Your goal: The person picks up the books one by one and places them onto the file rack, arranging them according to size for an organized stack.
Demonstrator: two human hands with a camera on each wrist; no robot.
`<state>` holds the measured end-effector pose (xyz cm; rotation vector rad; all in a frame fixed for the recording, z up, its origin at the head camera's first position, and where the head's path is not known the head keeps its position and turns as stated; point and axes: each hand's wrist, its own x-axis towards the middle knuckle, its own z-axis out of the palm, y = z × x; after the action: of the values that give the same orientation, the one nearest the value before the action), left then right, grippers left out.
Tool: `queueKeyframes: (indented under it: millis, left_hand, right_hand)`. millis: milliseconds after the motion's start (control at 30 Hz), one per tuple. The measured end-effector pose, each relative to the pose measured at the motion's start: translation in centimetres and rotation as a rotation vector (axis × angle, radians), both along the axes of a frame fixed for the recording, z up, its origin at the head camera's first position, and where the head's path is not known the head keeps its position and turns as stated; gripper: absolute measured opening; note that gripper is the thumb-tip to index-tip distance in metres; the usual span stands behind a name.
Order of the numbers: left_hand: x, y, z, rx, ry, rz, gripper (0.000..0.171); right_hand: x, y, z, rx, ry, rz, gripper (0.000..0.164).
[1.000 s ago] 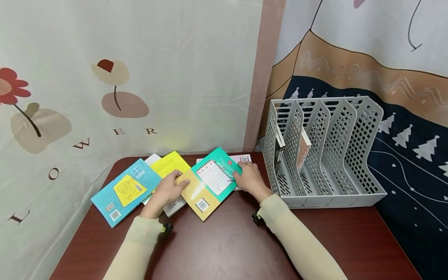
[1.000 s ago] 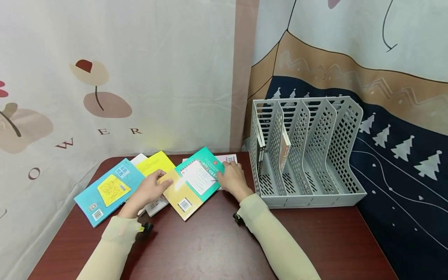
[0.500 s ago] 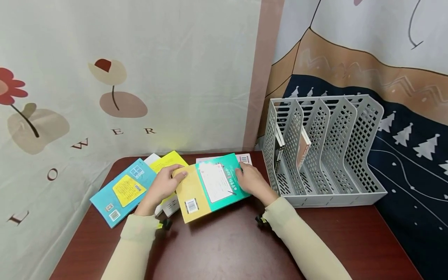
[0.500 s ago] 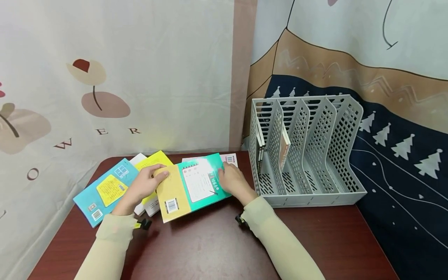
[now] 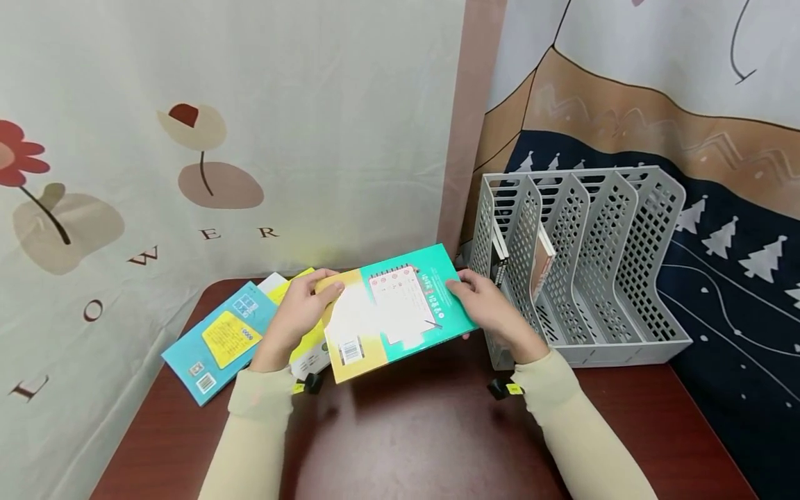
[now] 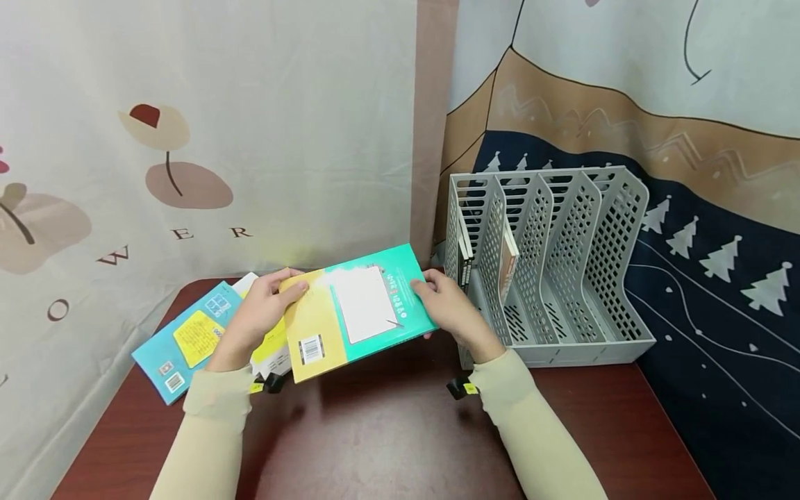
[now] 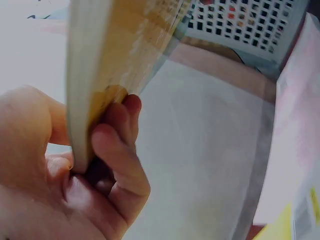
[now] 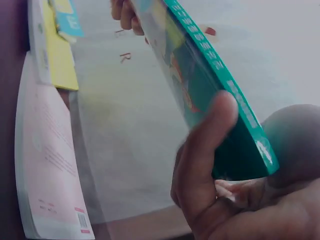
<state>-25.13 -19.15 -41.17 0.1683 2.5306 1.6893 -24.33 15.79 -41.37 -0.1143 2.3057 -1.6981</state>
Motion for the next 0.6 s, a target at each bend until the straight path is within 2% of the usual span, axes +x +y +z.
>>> queueKeyframes:
  millis: [100, 200, 367, 600]
  left_hand:
    - [-0.3, 1.2, 0.2, 0.016, 0.020, 0.024, 0.032]
    - [-0.4, 1.7, 0.1, 0.004, 0.023, 0.034, 0.032]
    - [-0.6, 2.2, -0.4, -0.002, -0.016, 0.008, 0.033]
    - [-1.2, 2.8, -1.2, -0.059, 0.003, -0.047, 0.041]
  right_hand:
    - [0.1, 0.8, 0.1, -0.102, -0.032, 0.008, 0.042]
    - [0.0, 1.0, 0.1, -0.142, 0.001, 0.018, 0.045]
    - [-0.1, 1.8, 0.2, -0.158, 0.057, 0.014, 0.047]
    - [-0.4, 3.2, 0.4, -0.152, 0.079, -0.023, 0.047]
